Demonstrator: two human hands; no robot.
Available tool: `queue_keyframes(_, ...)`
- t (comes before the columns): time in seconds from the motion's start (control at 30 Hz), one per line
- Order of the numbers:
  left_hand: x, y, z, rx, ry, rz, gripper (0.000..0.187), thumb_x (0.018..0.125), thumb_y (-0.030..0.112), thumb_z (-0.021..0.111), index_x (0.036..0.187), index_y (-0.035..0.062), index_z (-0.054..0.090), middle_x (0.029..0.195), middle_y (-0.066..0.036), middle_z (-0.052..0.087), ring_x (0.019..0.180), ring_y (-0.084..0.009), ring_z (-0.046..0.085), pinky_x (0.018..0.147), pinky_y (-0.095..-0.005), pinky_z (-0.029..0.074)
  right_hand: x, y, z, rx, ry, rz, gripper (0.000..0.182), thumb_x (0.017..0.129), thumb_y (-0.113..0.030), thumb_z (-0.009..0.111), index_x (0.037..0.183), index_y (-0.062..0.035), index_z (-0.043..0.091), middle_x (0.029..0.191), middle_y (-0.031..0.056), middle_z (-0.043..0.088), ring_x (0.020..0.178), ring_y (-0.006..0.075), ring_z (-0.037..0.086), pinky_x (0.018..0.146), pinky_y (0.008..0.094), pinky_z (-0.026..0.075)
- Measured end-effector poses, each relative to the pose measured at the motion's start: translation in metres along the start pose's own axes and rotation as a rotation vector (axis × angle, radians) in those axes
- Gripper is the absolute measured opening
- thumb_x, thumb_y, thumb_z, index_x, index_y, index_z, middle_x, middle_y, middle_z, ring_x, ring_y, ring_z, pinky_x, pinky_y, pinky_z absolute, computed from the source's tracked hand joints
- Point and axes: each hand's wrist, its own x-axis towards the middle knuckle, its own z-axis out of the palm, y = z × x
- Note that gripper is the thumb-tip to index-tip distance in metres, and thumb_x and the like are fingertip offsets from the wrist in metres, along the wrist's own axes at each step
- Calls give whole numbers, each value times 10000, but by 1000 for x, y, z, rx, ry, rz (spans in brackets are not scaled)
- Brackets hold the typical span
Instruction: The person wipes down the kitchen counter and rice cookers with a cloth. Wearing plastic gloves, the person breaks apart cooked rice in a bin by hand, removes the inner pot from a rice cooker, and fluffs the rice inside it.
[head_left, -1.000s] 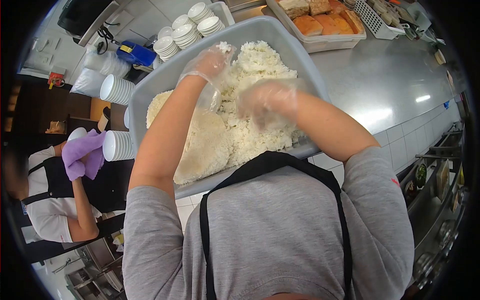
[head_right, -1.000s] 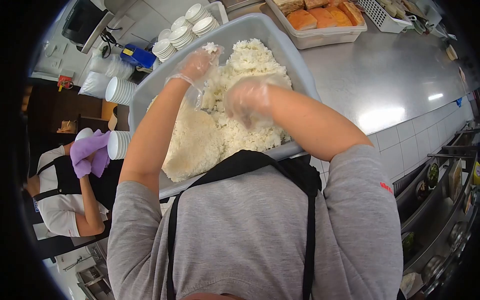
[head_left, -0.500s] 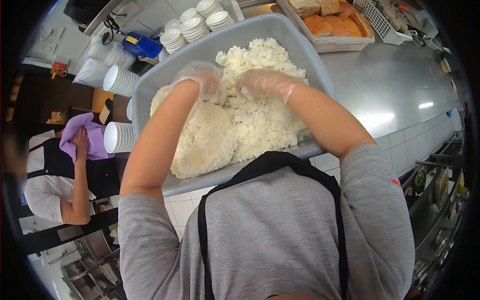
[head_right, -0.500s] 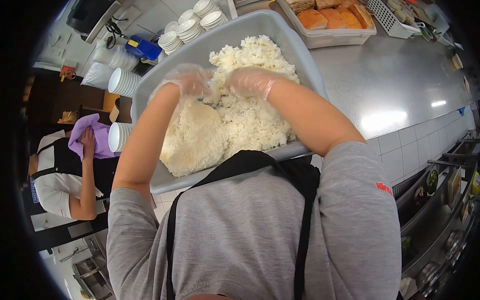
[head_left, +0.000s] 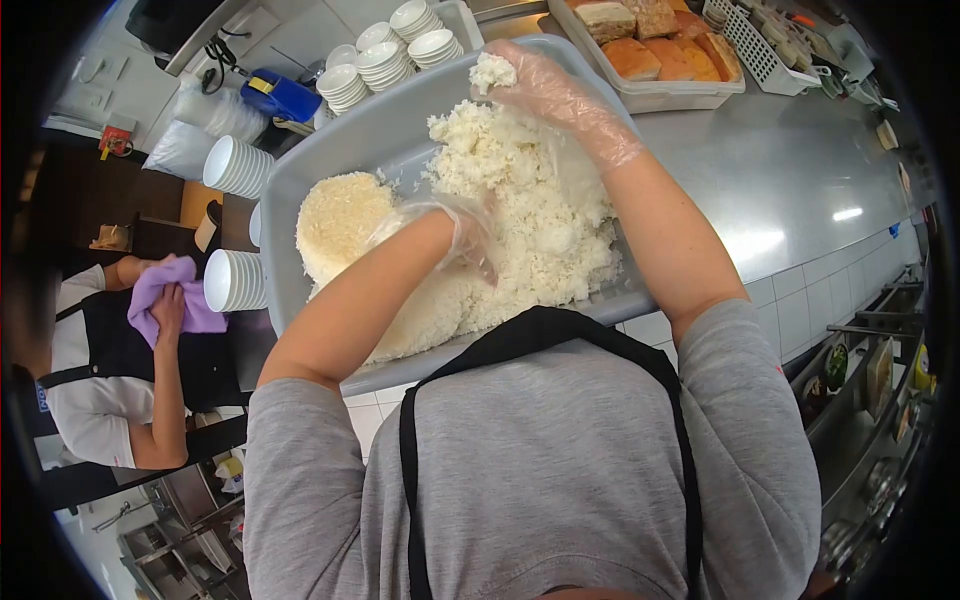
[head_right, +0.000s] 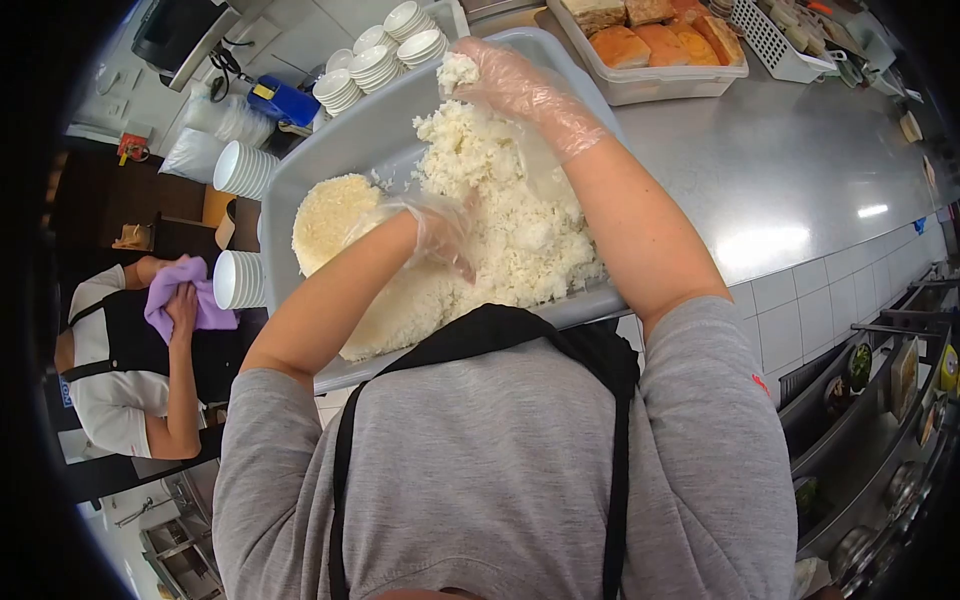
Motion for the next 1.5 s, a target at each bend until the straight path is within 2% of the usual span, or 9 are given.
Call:
queue_keyframes(0.27,-8,24,29,-60,305,35,604,865,163,513,1411,63,275,1157,-301,543,1098,-364,552,888,-424,456,3,14,6,-52,74,-103,441,803,-71,617,1228,-105,504,1213,95,546,1060,216,554,920,334,436)
queue_keyframes(0.47,-7,14,5,-230,467,111,362,896,244,510,1214,72,494,1003,-247,604,1018,-377,571,870,-448,450,-4,2,-4,27,-97,-27,422,868,-91,554,1285,-108,491,1088,70,601,942,150,565,837,291,468)
queue_keyframes(0.7,-51,9,-31,-143,300,103,683,767,271,712,1368,173,404,1250,-171,533,1097,-327,552,908,-443,448,-5,-11,-6,-85,-220,250,368,869,-127,586,1229,-72,530,1127,100,592,960,201,586,870,340,484)
queue_keyframes(0.8,-100,1,-31,-260,274,21,822,705,264,767,1413,260,349,1379,-129,442,1151,-282,528,966,-423,436,-18,-18,-3,-384,-300,65,394,847,-239,645,1219,-142,556,1196,99,572,1086,250,556,949,362,442)
queue_keyframes(0.9,-153,-24,-12,-264,650,-73,753,728,292,742,1392,238,390,1364,-115,469,1153,-267,531,1005,-383,424,-27,-24,8,-494,-411,-154,462,786,-387,685,1204,-220,580,1231,94,565,1155,267,524,1000,392,412)
queue_keyframes(1.0,-200,-35,13,-409,559,-304,749,719,382,742,1365,158,435,1267,-131,553,1056,-277,589,931,-381,466,-33,-38,32,-632,-83,-332,581,730,-500,676,1230,-226,564,1270,89,539,1178,258,506,1035,404,386)
queue_keyframes(1.07,-213,-42,40,-477,471,-335,770,710,407,737,1356,119,434,1218,-157,577,1066,-292,588,928,-378,459,-23,-55,39,-332,-538,-245,659,722,-486,713,1270,-171,529,1321,106,496,1217,266,472,1054,426,357)
queue_keyframes(1.27,-204,-14,83,-815,445,-378,942,632,486,783,1389,95,380,1220,-162,568,993,-290,613,854,-366,480,-14,-77,103,8,-981,-142,912,614,-394,815,1341,-17,415,1333,226,449,1253,288,436,1052,428,348)
queue_keyframes(1.5,-182,-14,120,-851,717,-357,962,567,310,842,1387,100,386,1289,-178,516,1184,-287,512,989,-360,418,-42,-83,98,273,-997,199,981,528,-347,862,1329,3,415,1307,225,464,1232,288,448,1037,376,358)
